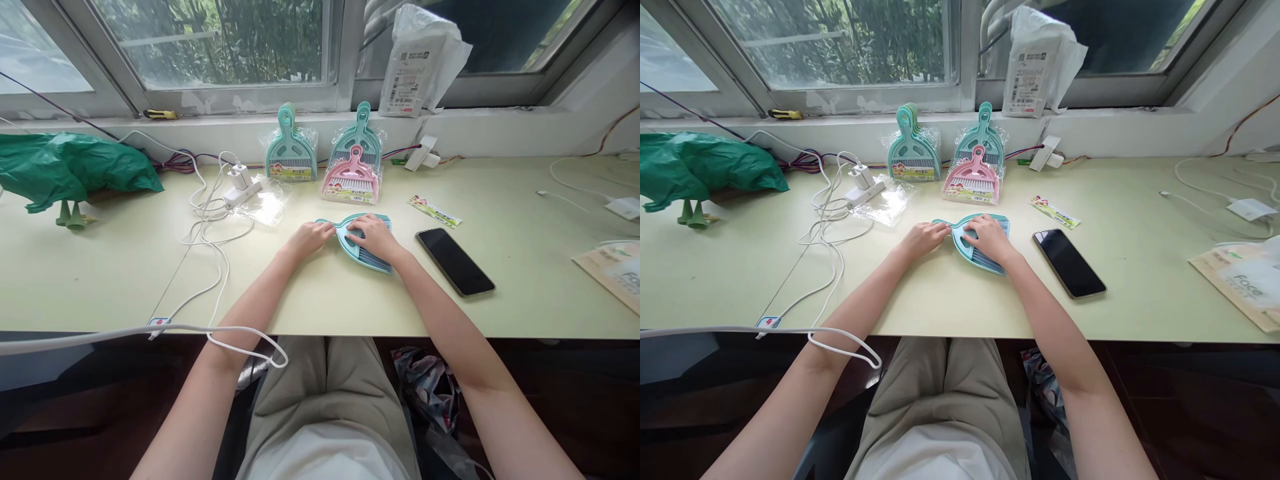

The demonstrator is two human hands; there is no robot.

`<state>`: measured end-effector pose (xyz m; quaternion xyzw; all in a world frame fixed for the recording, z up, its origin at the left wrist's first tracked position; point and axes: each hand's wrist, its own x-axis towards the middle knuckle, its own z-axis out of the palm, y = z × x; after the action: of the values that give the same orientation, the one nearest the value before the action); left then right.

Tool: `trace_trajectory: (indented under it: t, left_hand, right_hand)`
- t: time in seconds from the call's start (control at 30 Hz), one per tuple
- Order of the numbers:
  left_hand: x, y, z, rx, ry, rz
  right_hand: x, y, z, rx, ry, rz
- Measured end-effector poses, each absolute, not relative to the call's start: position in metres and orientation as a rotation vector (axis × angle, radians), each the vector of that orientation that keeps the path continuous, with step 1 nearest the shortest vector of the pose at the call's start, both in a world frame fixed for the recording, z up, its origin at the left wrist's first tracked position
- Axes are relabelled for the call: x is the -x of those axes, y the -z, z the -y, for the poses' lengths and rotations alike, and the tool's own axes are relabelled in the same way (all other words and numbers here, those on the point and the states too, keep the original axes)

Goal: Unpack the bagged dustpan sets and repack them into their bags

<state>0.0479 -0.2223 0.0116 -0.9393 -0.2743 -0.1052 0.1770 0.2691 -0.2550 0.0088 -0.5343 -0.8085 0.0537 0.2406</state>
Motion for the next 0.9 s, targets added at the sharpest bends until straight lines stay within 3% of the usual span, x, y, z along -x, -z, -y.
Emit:
trace_trajectory:
  t: [0.73, 0.9]
  left_hand:
    - [-0.039, -0.014, 0.219, 2.572, 0.551, 0.902]
    - [-0.043, -0.022, 0.223, 2.529, 0.860, 1.144]
  right_hand:
    - [-0.259, -0.024, 0.267, 1.593, -0.054, 2.132]
    - [-0.256, -0.024, 0.267, 1.567, 0.002, 2.054]
